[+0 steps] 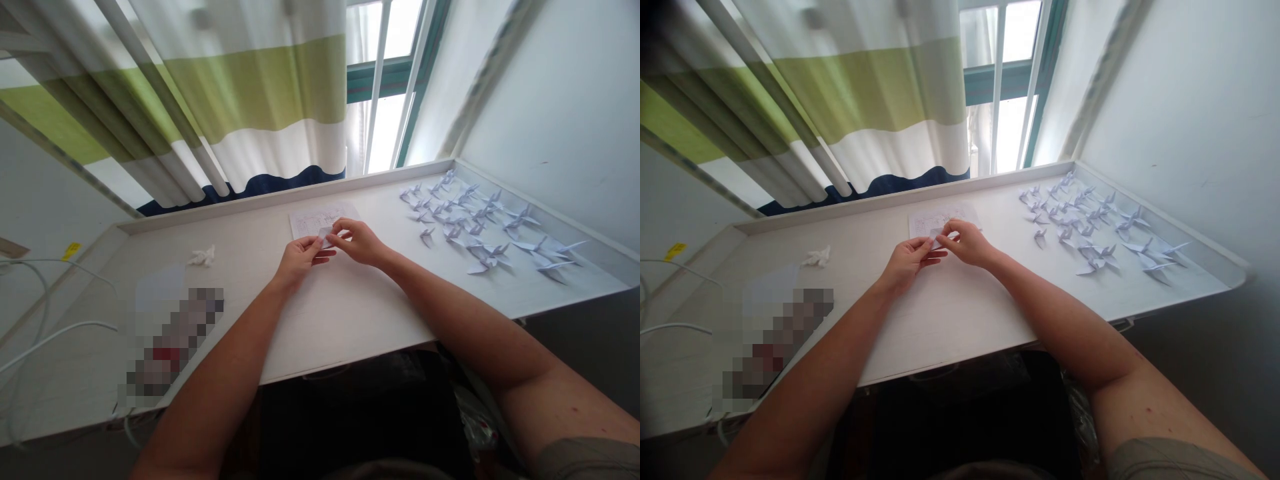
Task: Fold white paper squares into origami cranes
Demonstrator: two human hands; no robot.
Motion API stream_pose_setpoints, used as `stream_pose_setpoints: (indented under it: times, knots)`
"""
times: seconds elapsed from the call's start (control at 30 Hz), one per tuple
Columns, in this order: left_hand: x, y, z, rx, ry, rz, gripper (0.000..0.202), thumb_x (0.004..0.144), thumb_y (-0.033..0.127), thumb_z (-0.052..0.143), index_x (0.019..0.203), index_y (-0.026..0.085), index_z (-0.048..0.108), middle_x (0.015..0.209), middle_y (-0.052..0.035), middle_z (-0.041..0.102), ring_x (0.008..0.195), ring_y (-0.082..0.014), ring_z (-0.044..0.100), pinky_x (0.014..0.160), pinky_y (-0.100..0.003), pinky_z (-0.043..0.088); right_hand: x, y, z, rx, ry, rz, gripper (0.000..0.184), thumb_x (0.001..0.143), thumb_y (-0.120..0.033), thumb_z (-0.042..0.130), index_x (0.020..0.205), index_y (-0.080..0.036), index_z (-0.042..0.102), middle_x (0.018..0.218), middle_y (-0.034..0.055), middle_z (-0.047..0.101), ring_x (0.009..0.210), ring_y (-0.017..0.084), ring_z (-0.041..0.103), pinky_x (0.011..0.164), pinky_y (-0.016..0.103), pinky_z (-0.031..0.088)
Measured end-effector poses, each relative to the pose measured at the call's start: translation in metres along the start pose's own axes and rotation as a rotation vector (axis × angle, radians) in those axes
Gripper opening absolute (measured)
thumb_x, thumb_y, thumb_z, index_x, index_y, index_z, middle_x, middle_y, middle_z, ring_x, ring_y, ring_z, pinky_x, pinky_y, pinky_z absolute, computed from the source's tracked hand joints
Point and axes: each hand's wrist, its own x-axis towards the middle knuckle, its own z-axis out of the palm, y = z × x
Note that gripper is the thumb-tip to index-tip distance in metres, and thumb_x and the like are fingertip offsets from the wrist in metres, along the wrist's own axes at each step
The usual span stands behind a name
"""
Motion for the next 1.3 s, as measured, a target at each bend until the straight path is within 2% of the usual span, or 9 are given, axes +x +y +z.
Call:
stream_pose_setpoints:
  times: [0.2,0.4,0.6,0.77,0.83,0.93,1.0,1.17,1.3]
  knots:
    - [-0.003,-0.001,0.004,0.128,-0.02,0.112,0.045,0.069,0.041,0.098,0.101,0.015,0.078,0.091,-0.0082,0.083,0.086,-0.023,0.08,0.076,-0.032,0.057,-0.002,-0.002,0.001,0.067,0.047,0.003,0.017,0.086,-0.037,0.075,0.09,-0.021,0.07,0.089,0.0023,0.076,0.081,0.019,0.07,0.08,0.038,0.06]
    - [-0.006,0.0,0.009,0.189,-0.037,0.122,0.04,0.079,0.044,0.09,0.104,0.015,0.078,0.097,-0.0109,0.084,0.085,-0.0229,0.08,0.073,-0.031,0.057,0.0,-0.003,0.002,0.09,0.057,0.045,0.027,0.083,-0.044,0.08,0.089,-0.021,0.068,0.082,0.001,0.071,0.073,0.017,0.065,0.067,0.032,0.055]
    - [-0.007,0.002,0.013,0.096,-0.058,0.071,0.037,0.086,0.047,0.085,0.102,0.014,0.077,0.103,-0.0127,0.083,0.091,-0.0263,0.081,0.079,-0.035,0.059,0.0,0.0,0.005,0.058,0.139,0.026,0.037,0.078,-0.042,0.083,0.105,-0.022,0.069,0.077,-0.0033,0.062,0.073,0.017,0.061,0.066,0.031,0.051]
    - [-0.004,0.002,0.012,-0.047,0.034,0.016,0.037,0.087,0.041,0.086,0.11,0.016,0.072,0.104,-0.0106,0.082,0.098,-0.026,0.081,0.088,-0.038,0.06,0.0,0.001,0.006,0.202,0.083,0.133,0.038,0.081,-0.054,0.082,0.095,-0.019,0.073,0.086,0.0038,0.073,0.077,0.019,0.067,0.071,0.034,0.057]
    - [-0.003,0.001,0.01,0.004,0.071,0.022,0.034,0.087,0.041,0.087,0.104,0.016,0.071,0.097,-0.0093,0.081,0.095,-0.0249,0.08,0.087,-0.037,0.06,-0.001,0.0,0.006,0.229,0.035,0.154,0.04,0.082,-0.058,0.082,0.088,-0.019,0.073,0.086,0.0053,0.075,0.076,0.019,0.068,0.071,0.034,0.058]
    - [-0.001,0.0,0.006,0.178,0.171,0.136,0.034,0.083,0.045,0.088,0.094,0.016,0.072,0.089,-0.0071,0.079,0.085,-0.0219,0.077,0.078,-0.033,0.058,-0.001,-0.002,0.006,0.216,-0.008,0.156,0.042,0.079,-0.059,0.085,0.081,-0.018,0.074,0.079,0.0042,0.074,0.074,0.018,0.066,0.069,0.033,0.058]
    - [-0.001,0.002,0.002,0.23,0.216,0.2,0.036,0.081,0.046,0.088,0.097,0.018,0.073,0.087,-0.0055,0.079,0.079,-0.0202,0.074,0.072,-0.031,0.057,-0.001,-0.002,0.005,0.219,-0.014,0.162,0.042,0.077,-0.058,0.086,0.079,-0.018,0.074,0.078,0.0034,0.073,0.073,0.017,0.065,0.068,0.032,0.057]
    - [0.0,0.007,-0.003,0.22,0.132,0.185,0.037,0.079,0.046,0.088,0.097,0.017,0.075,0.082,-0.006,0.079,0.073,-0.0202,0.075,0.071,-0.033,0.059,-0.001,-0.003,0.002,0.395,-0.055,0.214,0.048,0.074,-0.061,0.089,0.086,-0.018,0.071,0.077,0.0026,0.073,0.071,0.018,0.069,0.063,0.031,0.059]
    - [0.0,0.01,-0.004,0.172,0.103,0.214,0.041,0.074,0.046,0.091,0.098,0.016,0.076,0.08,-0.0056,0.079,0.073,-0.0208,0.075,0.071,-0.035,0.06,-0.002,-0.005,0.0,0.466,-0.067,0.219,0.048,0.077,-0.055,0.09,0.103,-0.018,0.074,0.074,0.0014,0.075,0.067,0.016,0.069,0.067,0.034,0.062]
